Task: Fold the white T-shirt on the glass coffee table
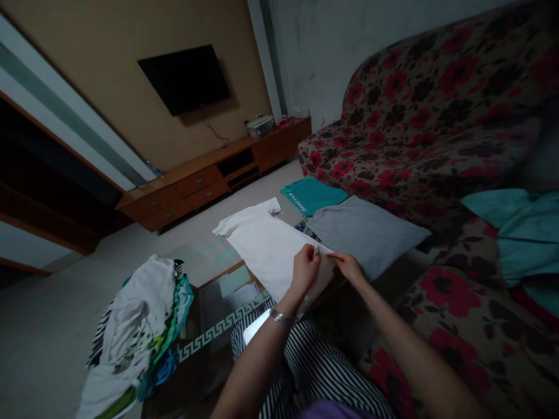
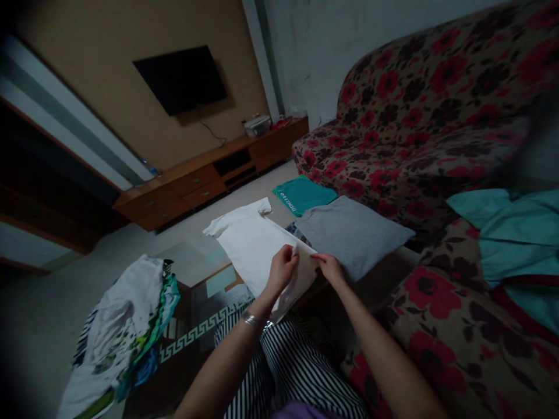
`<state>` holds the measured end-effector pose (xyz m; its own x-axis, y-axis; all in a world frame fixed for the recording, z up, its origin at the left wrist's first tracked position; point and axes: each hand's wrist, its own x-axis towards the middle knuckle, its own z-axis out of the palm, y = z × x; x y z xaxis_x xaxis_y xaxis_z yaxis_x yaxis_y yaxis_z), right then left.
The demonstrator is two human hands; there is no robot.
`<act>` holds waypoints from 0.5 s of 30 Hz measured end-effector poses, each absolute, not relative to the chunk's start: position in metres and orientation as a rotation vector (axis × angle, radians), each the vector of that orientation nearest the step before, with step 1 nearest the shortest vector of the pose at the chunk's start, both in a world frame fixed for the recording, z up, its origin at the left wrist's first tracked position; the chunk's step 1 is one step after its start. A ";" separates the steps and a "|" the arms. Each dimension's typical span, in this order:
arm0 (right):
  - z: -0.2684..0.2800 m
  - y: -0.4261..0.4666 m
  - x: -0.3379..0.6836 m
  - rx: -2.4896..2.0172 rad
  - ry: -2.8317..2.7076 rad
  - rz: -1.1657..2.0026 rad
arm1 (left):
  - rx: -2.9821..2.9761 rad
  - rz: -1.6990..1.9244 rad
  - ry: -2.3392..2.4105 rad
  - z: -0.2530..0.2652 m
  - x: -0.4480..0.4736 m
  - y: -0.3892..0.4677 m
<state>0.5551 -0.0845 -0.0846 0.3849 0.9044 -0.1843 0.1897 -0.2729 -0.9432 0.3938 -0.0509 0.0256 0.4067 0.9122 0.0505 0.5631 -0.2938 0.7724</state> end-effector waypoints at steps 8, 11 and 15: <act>-0.086 -0.096 0.562 -1.395 -0.614 1.200 | 2.127 0.511 1.398 -0.050 0.446 -0.075; -0.084 -0.094 0.563 -1.485 -0.676 1.177 | 2.157 0.503 1.391 -0.057 0.446 -0.079; -0.077 -0.090 0.561 -1.753 -0.917 0.977 | 2.155 0.522 1.355 -0.054 0.453 -0.084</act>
